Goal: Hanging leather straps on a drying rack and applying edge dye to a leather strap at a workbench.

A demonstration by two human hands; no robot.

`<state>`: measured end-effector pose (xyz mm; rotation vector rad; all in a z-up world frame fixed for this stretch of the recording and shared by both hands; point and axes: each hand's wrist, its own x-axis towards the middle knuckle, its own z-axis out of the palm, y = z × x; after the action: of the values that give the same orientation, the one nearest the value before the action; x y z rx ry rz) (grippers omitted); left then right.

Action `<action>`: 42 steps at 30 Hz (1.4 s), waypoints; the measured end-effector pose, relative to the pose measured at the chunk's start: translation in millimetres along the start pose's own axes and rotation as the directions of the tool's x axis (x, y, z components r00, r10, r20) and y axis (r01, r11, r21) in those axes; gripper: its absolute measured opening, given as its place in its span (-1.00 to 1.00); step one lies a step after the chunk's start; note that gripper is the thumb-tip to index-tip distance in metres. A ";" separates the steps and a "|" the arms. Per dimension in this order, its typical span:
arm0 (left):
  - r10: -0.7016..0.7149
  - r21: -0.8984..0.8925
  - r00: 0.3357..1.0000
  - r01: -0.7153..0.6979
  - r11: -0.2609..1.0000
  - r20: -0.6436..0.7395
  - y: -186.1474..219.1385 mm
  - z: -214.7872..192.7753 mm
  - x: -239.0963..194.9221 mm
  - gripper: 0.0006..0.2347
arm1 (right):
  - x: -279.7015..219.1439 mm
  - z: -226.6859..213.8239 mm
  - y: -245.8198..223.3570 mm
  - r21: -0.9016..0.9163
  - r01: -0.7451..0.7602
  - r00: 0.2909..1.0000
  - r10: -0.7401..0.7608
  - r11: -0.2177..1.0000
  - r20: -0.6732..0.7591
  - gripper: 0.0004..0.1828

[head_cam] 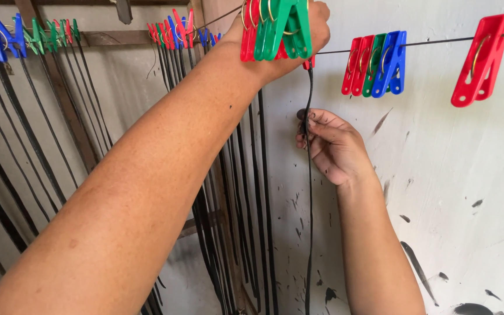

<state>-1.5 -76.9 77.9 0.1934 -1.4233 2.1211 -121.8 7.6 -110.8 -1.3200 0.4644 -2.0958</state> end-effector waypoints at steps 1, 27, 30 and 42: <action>0.004 0.030 1.000 -0.004 1.000 0.009 -0.6 2.4 1.6 -0.66 | 0.1 -0.2 0.5 0.004 -0.006 1.000 0.006 1.000 0.001 -0.83; 0.013 0.513 0.987 -0.096 0.853 0.163 5.5 6.6 1.0 -0.73 | 9.7 -4.5 0.8 -0.025 -0.040 0.999 0.039 0.999 -0.026 -0.81; -0.199 -0.243 0.979 0.183 0.953 -0.045 0.0 -8.4 -5.0 -0.86 | 12.0 -4.4 1.3 -0.031 -0.058 0.996 0.056 0.998 -0.062 -0.82; -0.683 -0.998 0.730 0.037 0.050 -0.007 26.0 19.4 6.6 -0.97 | 9.8 -1.6 7.2 -0.032 -0.076 0.991 0.072 0.997 -0.113 -0.80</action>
<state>-24.4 -98.6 68.0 -0.4500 -1.8056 0.3321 -124.1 -4.3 -109.0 -1.1910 0.5923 -2.1163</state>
